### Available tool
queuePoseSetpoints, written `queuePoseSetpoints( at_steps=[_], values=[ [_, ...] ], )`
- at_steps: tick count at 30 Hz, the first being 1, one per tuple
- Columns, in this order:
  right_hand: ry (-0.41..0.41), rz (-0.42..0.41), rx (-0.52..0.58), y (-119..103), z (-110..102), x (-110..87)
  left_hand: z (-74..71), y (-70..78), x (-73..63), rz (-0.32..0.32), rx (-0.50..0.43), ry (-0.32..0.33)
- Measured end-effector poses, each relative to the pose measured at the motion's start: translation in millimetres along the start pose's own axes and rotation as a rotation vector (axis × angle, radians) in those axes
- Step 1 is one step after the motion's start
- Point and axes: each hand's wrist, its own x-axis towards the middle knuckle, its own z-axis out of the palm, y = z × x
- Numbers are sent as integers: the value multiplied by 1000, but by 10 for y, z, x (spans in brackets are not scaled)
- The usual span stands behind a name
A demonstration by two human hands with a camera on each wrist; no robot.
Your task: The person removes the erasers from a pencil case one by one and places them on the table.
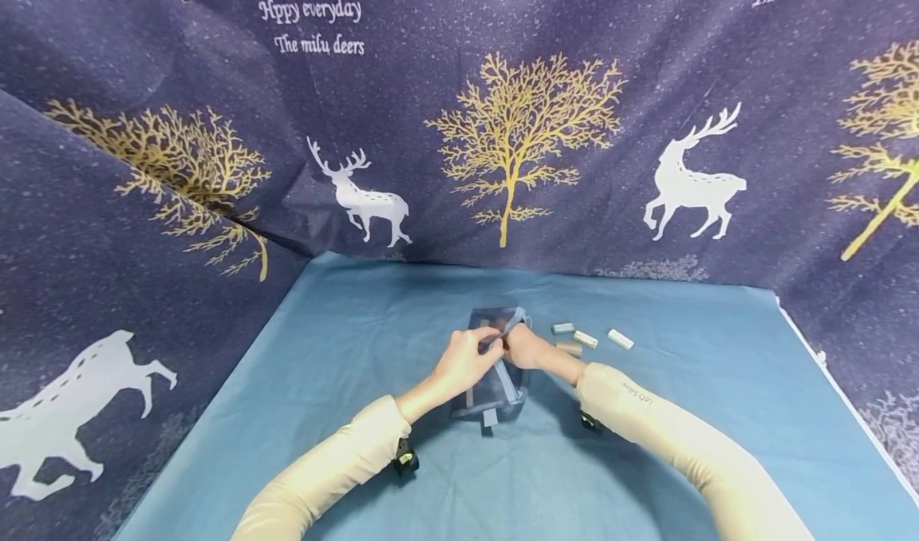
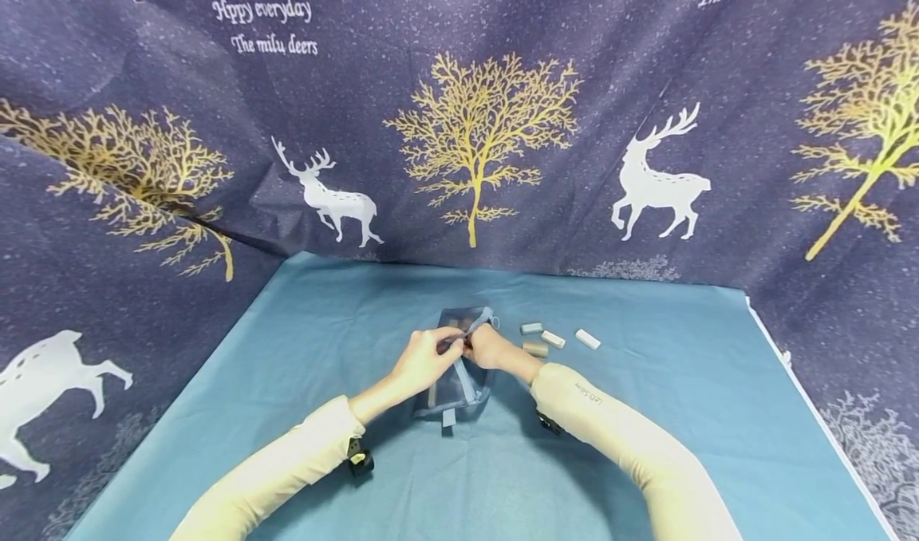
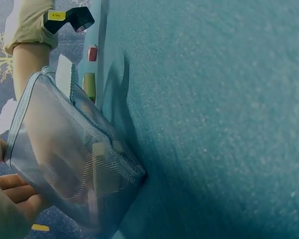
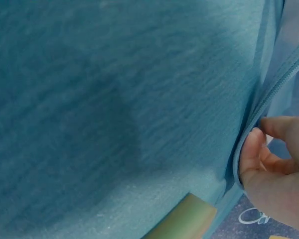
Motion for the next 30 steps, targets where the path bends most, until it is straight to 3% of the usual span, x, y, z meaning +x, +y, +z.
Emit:
queuePoseSetpoints(
  at_steps=[5, 11, 15, 30],
  values=[
    [-23, 32, 29, -8, -14, -19, 12, 0, 3, 9, -15, 7],
    [19, 49, 118, -13, -29, -70, 7, 5, 5, 12, -46, 14],
    [50, 27, 174, -12, -59, -138, 4, 11, 5, 19, -54, 26],
    [96, -82, 184, 136, -126, -339, 63, 52, 18, 37, -46, 94]
  ],
)
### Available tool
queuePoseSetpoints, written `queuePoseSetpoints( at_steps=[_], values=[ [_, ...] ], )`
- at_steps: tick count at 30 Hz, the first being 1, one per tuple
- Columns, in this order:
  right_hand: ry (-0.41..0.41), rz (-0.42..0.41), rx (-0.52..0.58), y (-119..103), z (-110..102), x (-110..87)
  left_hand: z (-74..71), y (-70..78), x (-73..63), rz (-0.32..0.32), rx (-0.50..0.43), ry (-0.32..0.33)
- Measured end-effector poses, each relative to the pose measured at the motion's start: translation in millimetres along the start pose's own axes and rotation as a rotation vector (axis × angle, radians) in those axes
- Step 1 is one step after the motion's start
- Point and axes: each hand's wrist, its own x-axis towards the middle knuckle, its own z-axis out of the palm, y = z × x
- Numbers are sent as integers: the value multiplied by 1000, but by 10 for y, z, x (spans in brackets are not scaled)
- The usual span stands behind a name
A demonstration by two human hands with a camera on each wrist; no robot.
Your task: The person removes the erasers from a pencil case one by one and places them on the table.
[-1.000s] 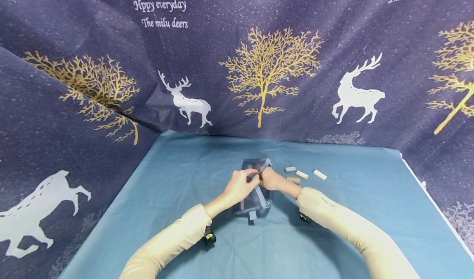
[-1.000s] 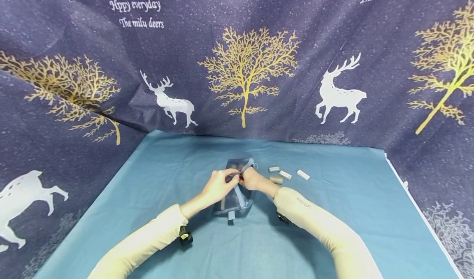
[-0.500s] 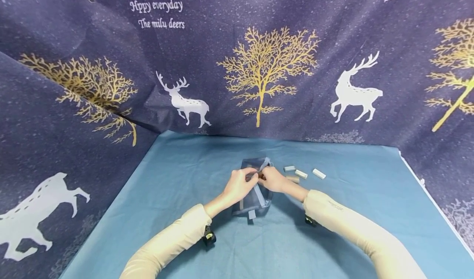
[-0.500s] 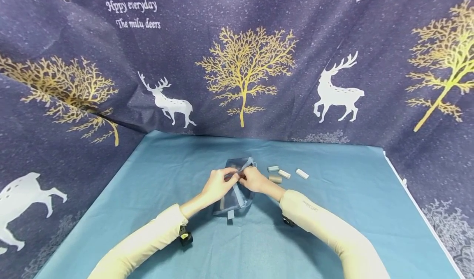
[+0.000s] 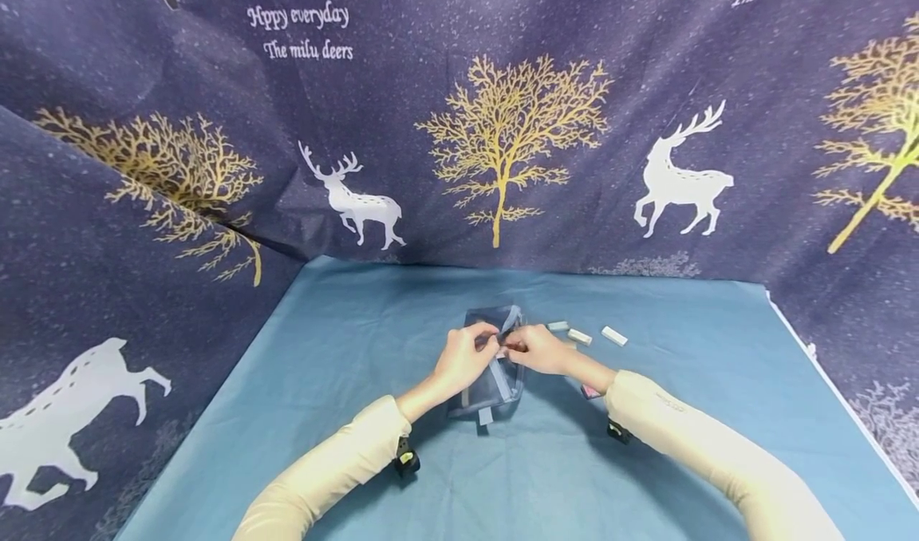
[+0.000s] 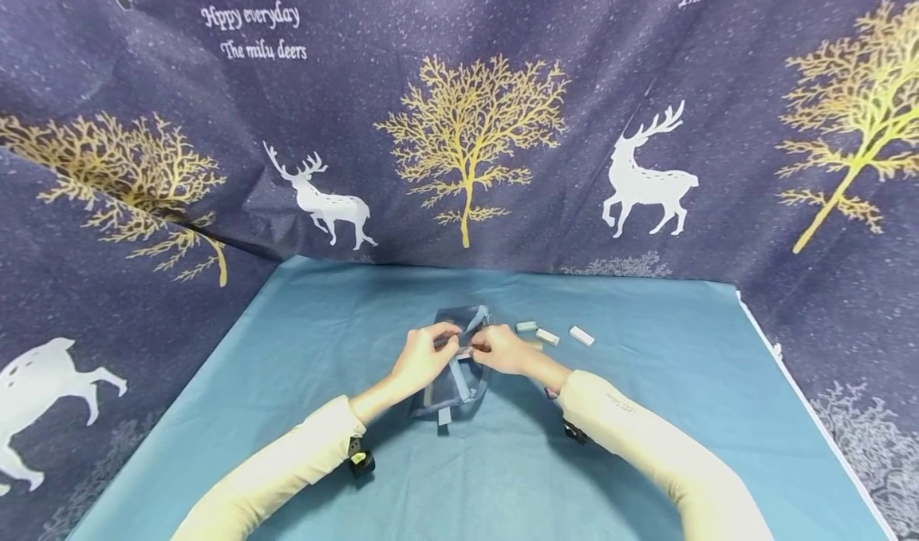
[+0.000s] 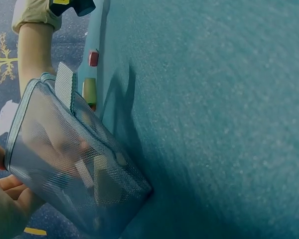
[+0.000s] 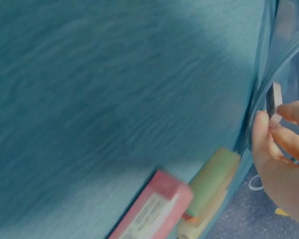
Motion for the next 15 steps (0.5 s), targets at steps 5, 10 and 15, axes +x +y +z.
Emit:
queuePoseSetpoints(
  at_steps=[5, 10, 15],
  values=[
    [-12, -61, 25, 38, -56, -47, 3, -15, 0, 10, 3, 22],
    [-9, -123, 34, 67, -117, -103, 15, -33, 8, 17, 17, 35],
    [-9, -123, 45, 71, -161, -148, 14, -31, 17, 3, 9, 33]
  ],
)
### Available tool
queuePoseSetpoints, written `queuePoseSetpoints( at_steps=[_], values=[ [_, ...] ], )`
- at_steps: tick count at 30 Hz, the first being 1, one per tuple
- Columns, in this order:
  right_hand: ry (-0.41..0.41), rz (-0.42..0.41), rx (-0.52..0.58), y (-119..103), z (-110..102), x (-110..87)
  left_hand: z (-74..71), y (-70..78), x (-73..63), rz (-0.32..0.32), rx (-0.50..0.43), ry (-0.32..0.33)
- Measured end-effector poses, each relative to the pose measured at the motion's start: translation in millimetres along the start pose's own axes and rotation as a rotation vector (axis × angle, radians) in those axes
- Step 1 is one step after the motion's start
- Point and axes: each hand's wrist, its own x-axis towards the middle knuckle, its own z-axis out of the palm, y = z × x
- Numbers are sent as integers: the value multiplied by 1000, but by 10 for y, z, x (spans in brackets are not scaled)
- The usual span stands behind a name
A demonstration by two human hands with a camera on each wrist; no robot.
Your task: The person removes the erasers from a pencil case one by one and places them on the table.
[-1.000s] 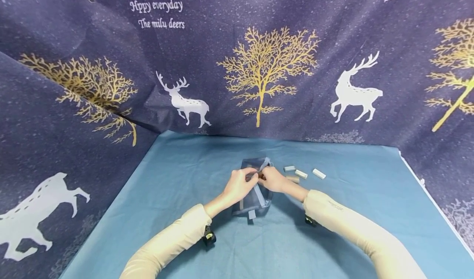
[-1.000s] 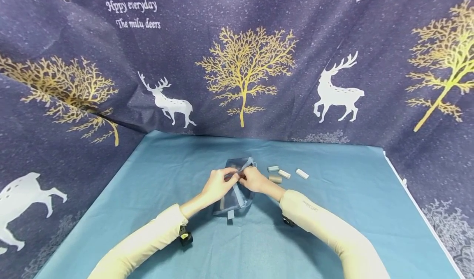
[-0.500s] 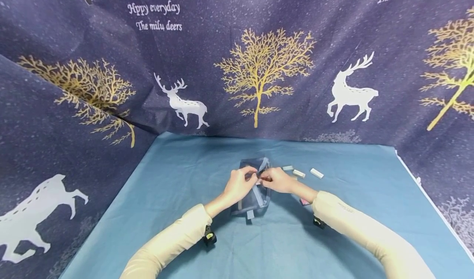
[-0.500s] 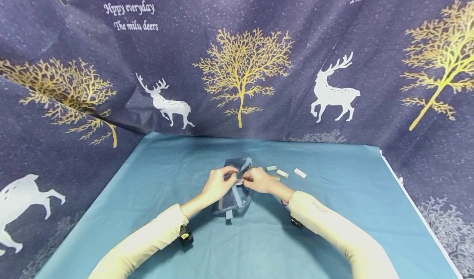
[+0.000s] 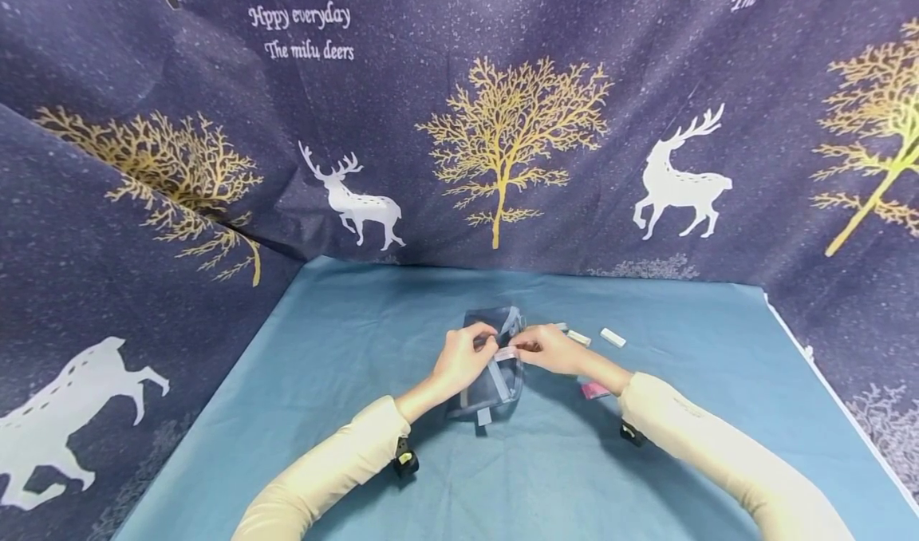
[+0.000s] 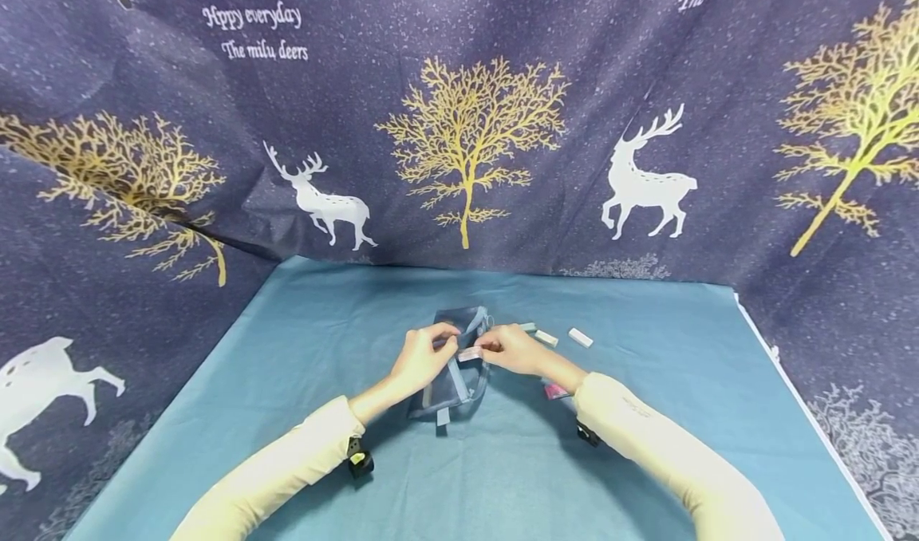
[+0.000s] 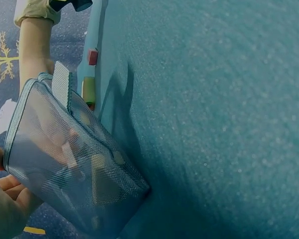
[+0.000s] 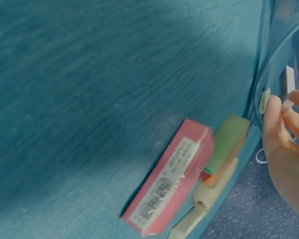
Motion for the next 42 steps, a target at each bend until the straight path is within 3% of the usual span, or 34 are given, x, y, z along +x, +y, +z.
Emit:
queuePoseSetpoints(
  at_steps=[8, 17, 28, 35, 42],
  values=[
    [52, 51, -15, 28, -10, -44, 2, -8, 3, 5, -13, 8],
    [33, 93, 10, 43, -19, -104, 15, -14, -1, -11, -36, -1],
    [44, 43, 39, 91, -34, -142, 19, -6, 1, 6, -36, 6],
    [44, 99, 27, 107, -61, -179, 34, 6, -1, 1, -30, 15],
    [35, 105, 53, 72, -95, -218, 31, 14, 3, -24, -35, 22]
  ],
)
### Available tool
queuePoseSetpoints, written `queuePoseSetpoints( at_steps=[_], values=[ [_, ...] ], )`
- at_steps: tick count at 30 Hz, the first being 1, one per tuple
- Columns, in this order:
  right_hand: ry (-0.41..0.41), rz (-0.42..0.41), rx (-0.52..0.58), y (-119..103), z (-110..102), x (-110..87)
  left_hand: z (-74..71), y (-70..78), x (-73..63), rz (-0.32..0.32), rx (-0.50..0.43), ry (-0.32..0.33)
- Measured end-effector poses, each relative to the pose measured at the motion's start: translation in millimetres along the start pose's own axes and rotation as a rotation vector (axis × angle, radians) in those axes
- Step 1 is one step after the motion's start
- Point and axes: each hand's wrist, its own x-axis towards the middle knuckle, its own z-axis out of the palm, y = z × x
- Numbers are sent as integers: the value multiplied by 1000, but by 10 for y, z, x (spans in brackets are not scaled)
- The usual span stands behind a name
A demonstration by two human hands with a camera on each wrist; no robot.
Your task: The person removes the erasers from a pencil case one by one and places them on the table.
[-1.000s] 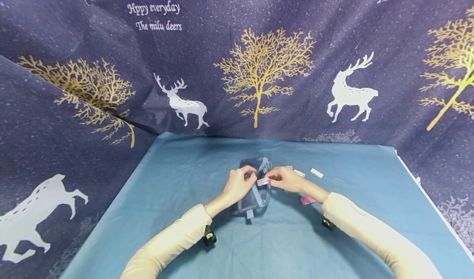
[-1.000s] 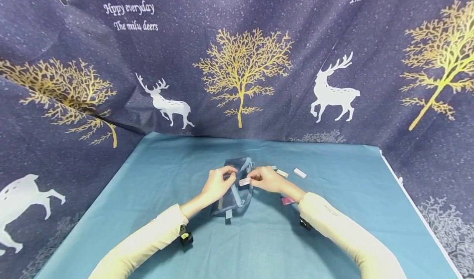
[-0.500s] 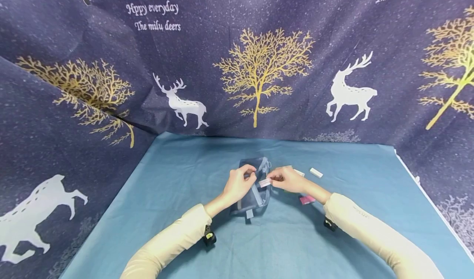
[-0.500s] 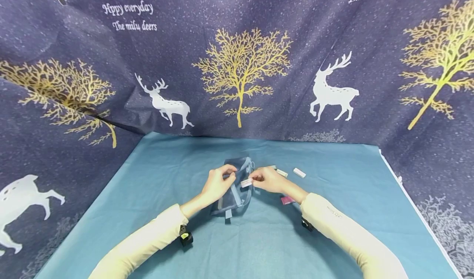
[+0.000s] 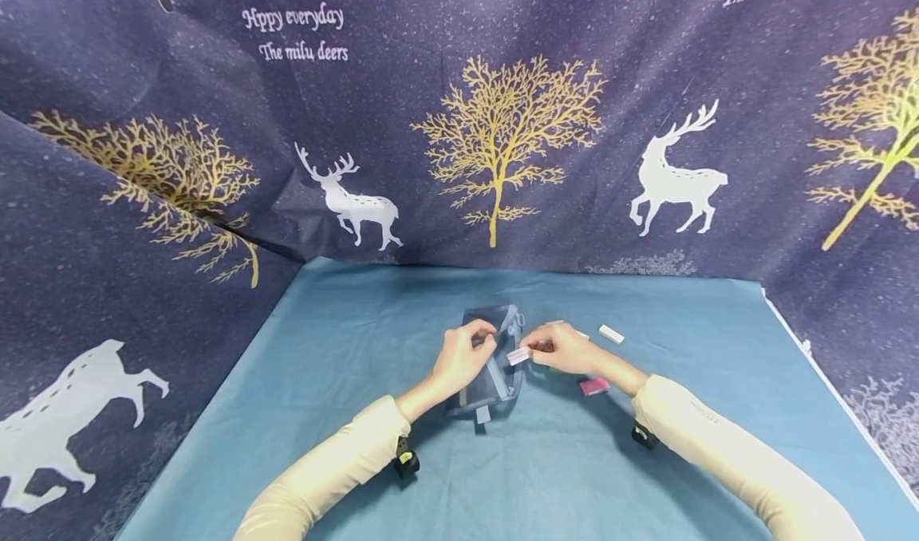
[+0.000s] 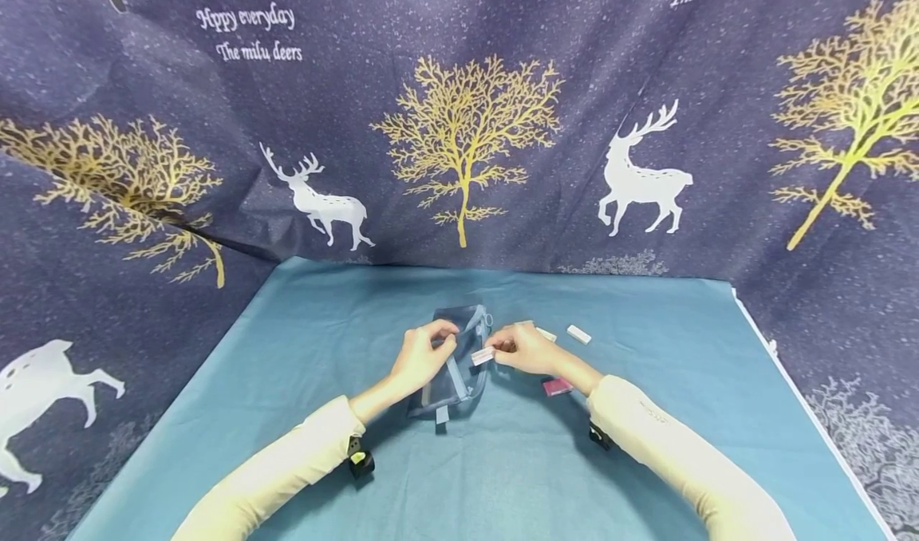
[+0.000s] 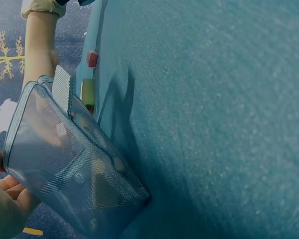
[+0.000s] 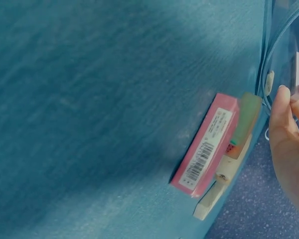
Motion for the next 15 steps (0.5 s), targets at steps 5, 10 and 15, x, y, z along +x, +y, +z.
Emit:
queuePoseSetpoints(
  at_steps=[5, 10, 15],
  values=[
    [-4, 8, 14, 17, -5, -38, -1, 8, 1, -6, -2, 4],
    [-10, 11, 16, 41, -4, -66, -6, 2, -1, -11, 0, -1],
    [-19, -1, 5, 42, -3, -79, -8, 12, 2, 1, 0, 6]
  ],
)
